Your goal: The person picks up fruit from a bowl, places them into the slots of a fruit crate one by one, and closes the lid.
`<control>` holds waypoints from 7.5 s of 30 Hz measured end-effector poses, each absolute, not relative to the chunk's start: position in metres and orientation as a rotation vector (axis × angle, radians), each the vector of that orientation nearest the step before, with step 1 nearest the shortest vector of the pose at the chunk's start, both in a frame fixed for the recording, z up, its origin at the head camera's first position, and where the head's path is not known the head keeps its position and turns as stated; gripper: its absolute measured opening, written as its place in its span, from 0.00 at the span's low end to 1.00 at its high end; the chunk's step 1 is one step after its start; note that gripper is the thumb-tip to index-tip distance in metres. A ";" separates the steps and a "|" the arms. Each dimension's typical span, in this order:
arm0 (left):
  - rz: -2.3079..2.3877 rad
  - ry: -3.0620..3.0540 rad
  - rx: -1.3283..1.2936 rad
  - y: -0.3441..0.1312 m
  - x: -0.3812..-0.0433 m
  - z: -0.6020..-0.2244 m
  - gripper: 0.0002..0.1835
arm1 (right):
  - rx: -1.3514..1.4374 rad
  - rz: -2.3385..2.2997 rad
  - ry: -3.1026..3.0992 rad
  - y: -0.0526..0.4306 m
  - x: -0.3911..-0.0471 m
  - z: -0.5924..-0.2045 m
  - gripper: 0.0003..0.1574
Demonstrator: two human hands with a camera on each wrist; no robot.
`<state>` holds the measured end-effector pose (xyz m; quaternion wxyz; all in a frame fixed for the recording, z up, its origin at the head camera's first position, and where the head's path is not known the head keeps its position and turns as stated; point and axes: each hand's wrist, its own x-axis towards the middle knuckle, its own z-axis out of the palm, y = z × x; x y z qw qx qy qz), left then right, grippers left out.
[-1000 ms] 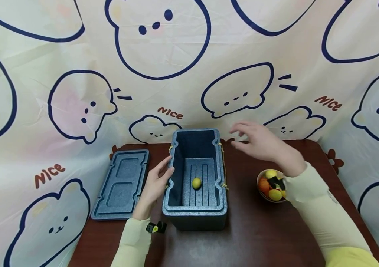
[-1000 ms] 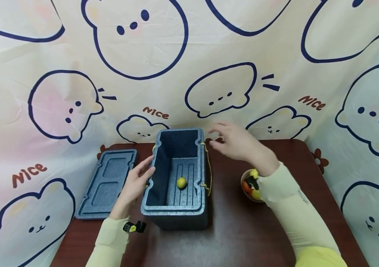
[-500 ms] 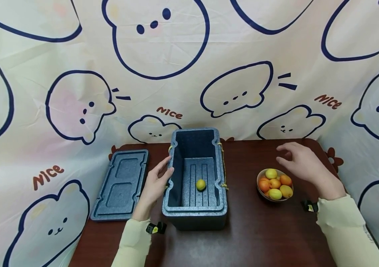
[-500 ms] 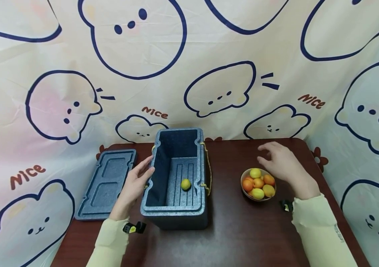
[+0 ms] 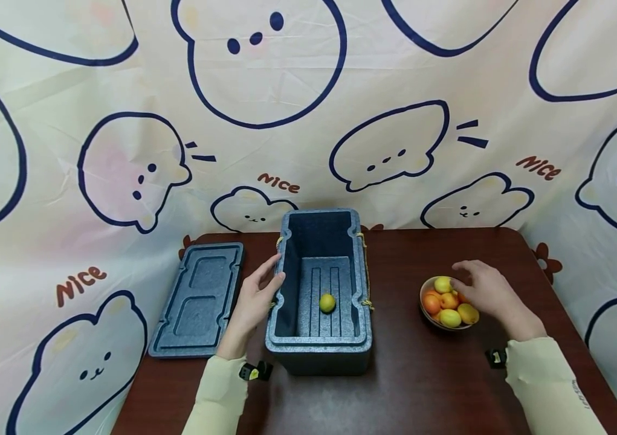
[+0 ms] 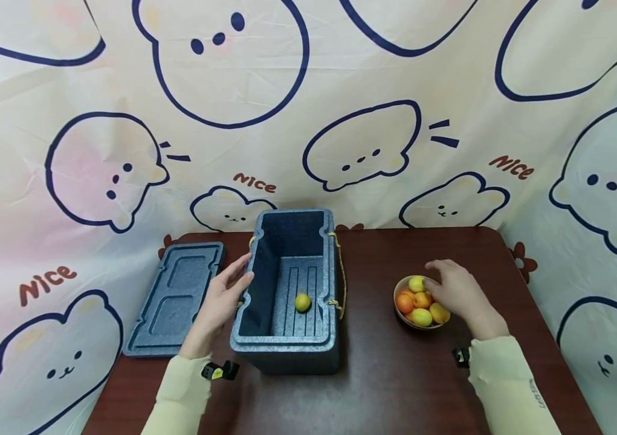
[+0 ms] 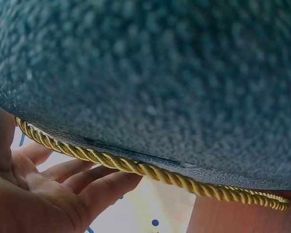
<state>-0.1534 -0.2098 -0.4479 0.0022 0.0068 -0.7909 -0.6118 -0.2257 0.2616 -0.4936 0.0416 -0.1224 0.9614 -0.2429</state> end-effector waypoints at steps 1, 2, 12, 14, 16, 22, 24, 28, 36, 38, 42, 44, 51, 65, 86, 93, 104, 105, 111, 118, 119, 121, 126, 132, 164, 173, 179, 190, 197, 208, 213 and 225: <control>-1.920 -2.484 0.025 -0.208 -0.152 -0.443 0.26 | -0.381 -0.751 2.942 0.261 -0.226 -0.497 0.27; -1.919 -2.489 0.030 -0.207 -0.150 -0.439 0.26 | -0.384 -0.759 2.940 0.260 -0.226 -0.500 0.28; -1.919 -2.494 0.021 -0.207 -0.150 -0.441 0.26 | -0.389 -0.788 2.917 0.255 -0.229 -0.520 0.36; -1.920 -2.484 0.022 -0.211 -0.154 -0.452 0.26 | -0.388 -0.782 2.914 0.254 -0.230 -0.521 0.35; -1.912 -2.478 0.008 -0.212 -0.156 -0.456 0.26 | -0.390 -0.767 2.909 0.252 -0.232 -0.522 0.33; -1.922 -2.454 -0.011 -0.213 -0.156 -0.459 0.26 | -0.431 -0.713 2.927 0.248 -0.236 -0.528 0.28; -1.925 -2.452 -0.011 -0.213 -0.156 -0.459 0.26 | -0.439 -0.702 2.935 0.247 -0.237 -0.530 0.27; -1.928 -2.449 -0.009 -0.213 -0.155 -0.458 0.26 | -0.444 -0.687 2.938 0.244 -0.237 -0.530 0.27; -1.926 -2.458 -0.006 -0.212 -0.157 -0.457 0.26 | -0.433 -0.653 2.934 0.239 -0.235 -0.525 0.25; -1.926 -2.462 -0.002 -0.212 -0.158 -0.457 0.27 | -0.429 -0.649 2.934 0.238 -0.235 -0.522 0.25; -1.925 -2.459 0.000 -0.212 -0.157 -0.457 0.26 | -0.439 -0.643 2.945 0.238 -0.235 -0.517 0.25; -1.930 -2.456 0.001 -0.212 -0.157 -0.456 0.26 | -0.452 -0.631 2.952 0.238 -0.235 -0.516 0.25; -1.949 -2.471 0.034 -0.210 -0.154 -0.448 0.26 | -0.464 -0.616 2.945 0.239 -0.235 -0.512 0.25; -1.948 -2.493 0.058 -0.204 -0.147 -0.429 0.27 | -0.512 -0.576 2.947 0.239 -0.235 -0.490 0.23; -1.962 -2.457 0.013 -0.210 -0.152 -0.447 0.26 | -0.604 -0.571 2.976 0.227 -0.232 -0.440 0.24; -1.949 -2.433 -0.020 -0.213 -0.157 -0.459 0.26 | -0.660 -0.554 2.979 0.219 -0.236 -0.429 0.24; -1.960 -2.434 -0.022 -0.214 -0.159 -0.459 0.26 | -0.740 -0.534 2.952 0.207 -0.241 -0.405 0.22; -1.958 -2.435 -0.020 -0.214 -0.159 -0.459 0.26 | -0.746 -0.532 2.951 0.206 -0.241 -0.404 0.22; -1.946 -2.440 -0.015 -0.214 -0.159 -0.461 0.26 | -0.761 -0.550 2.943 0.199 -0.242 -0.398 0.21; -1.972 -2.459 0.026 -0.212 -0.157 -0.451 0.26 | -0.803 -0.564 2.950 0.189 -0.246 -0.390 0.20; -1.975 -2.462 0.026 -0.210 -0.155 -0.446 0.27 | -0.811 -0.564 2.951 0.187 -0.247 -0.389 0.20; -1.977 -2.470 0.032 -0.208 -0.152 -0.436 0.27 | -0.832 -0.557 2.951 0.184 -0.248 -0.386 0.20; -1.951 -2.495 0.023 -0.203 -0.145 -0.421 0.27 | -0.875 -0.562 2.959 0.175 -0.251 -0.380 0.19; -1.956 -2.496 0.050 -0.205 -0.148 -0.430 0.27 | -0.923 -0.543 2.944 0.163 -0.253 -0.373 0.19; -1.950 -2.439 0.001 -0.215 -0.159 -0.461 0.26 | -1.118 -0.517 2.888 0.111 -0.263 -0.341 0.17; -1.939 -2.440 0.001 -0.215 -0.159 -0.460 0.26 | -1.155 -0.528 2.843 0.100 -0.263 -0.331 0.18; -1.952 -2.442 -0.003 -0.215 -0.159 -0.461 0.26 | -1.166 -0.494 2.829 0.095 -0.264 -0.330 0.19; -1.964 -2.446 0.016 -0.214 -0.158 -0.456 0.26 | -1.254 -0.493 2.787 0.086 -0.263 -0.330 0.20; -1.981 -2.457 0.034 -0.212 -0.157 -0.451 0.27 | -1.229 -0.486 2.770 0.080 -0.262 -0.325 0.21; -1.971 -2.423 -0.018 -0.214 -0.158 -0.460 0.26 | -1.255 -0.492 2.747 0.069 -0.263 -0.316 0.21; -1.952 -2.436 -0.015 -0.214 -0.159 -0.462 0.26 | -1.279 -0.506 2.721 0.064 -0.265 -0.312 0.21; -1.978 -2.418 -0.043 -0.213 -0.157 -0.459 0.26 | -1.293 -0.462 2.713 0.053 -0.268 -0.311 0.23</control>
